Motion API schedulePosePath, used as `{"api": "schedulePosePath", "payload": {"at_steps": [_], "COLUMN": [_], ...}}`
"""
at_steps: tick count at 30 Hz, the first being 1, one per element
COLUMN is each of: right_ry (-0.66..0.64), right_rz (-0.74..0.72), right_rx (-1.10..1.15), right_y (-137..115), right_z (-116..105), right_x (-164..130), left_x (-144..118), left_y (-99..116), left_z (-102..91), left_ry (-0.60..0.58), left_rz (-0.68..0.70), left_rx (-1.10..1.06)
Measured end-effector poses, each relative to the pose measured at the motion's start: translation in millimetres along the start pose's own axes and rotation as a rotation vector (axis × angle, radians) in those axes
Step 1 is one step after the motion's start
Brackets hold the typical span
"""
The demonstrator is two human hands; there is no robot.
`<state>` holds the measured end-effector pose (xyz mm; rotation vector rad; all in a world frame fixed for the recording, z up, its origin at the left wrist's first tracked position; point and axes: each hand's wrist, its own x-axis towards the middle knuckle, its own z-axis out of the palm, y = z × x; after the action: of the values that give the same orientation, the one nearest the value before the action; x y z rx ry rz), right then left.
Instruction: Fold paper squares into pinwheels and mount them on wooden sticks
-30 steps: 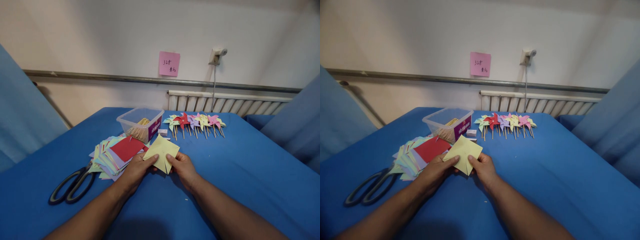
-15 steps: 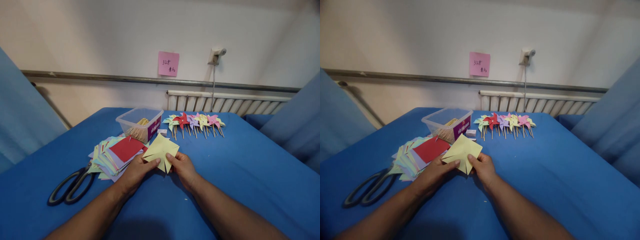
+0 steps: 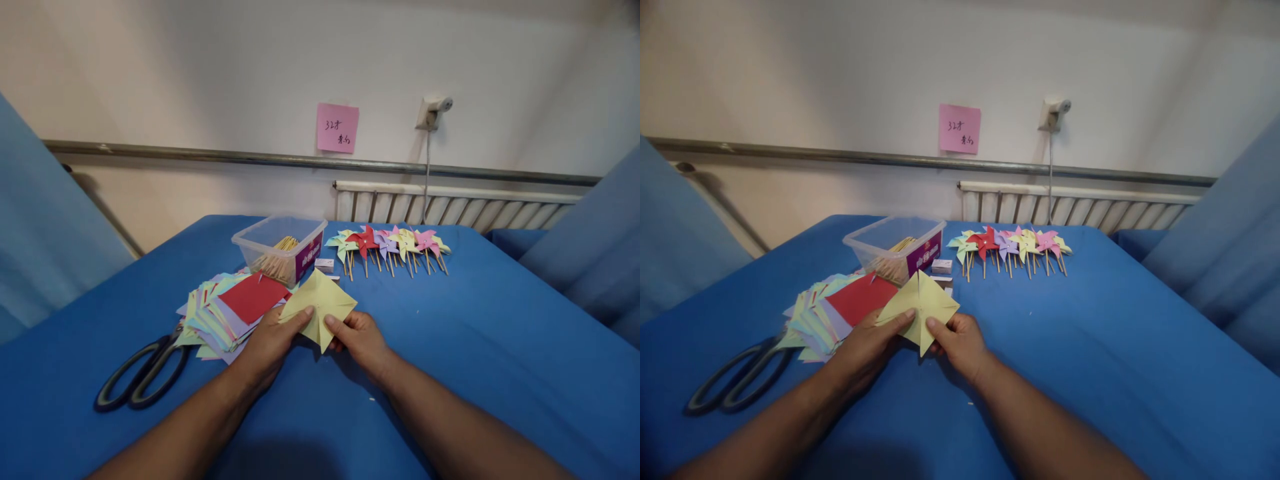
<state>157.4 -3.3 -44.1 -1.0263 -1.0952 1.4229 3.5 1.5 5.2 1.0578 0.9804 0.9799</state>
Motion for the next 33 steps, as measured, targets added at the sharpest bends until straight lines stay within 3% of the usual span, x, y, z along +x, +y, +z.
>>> {"api": "schedulePosePath", "payload": {"at_steps": [5, 9, 12, 17, 19, 33], "right_ry": [-0.012, 0.201, 0.318, 0.235, 0.187, 0.185], "right_rz": [-0.027, -0.135, -0.252, -0.574, -0.629, -0.438], "right_rx": [0.017, 0.042, -0.06, -0.495, -0.591, -0.479], "right_y": [1.0, -2.3, -6.8, -15.3, -17.5, -13.1], "right_z": [1.4, 2.8, 0.8, -1.6, -0.8, -2.2], "right_x": [-0.4, -1.5, -4.4, -13.4, -15.9, -11.5], "left_x": [2.9, 5.6, 5.5, 3.2, 2.2, -1.4], "left_y": [3.4, 5.0, 7.1, 8.5, 8.0, -0.7], "left_z": [-1.0, -2.7, -2.0, -0.1, 0.4, 0.5], "left_ry": [0.101, 0.173, 0.191, 0.167, 0.152, 0.048], "left_rz": [-0.007, -0.038, -0.065, -0.104, -0.109, -0.121], "left_rx": [-0.047, -0.134, -0.189, -0.22, -0.221, -0.094]}}
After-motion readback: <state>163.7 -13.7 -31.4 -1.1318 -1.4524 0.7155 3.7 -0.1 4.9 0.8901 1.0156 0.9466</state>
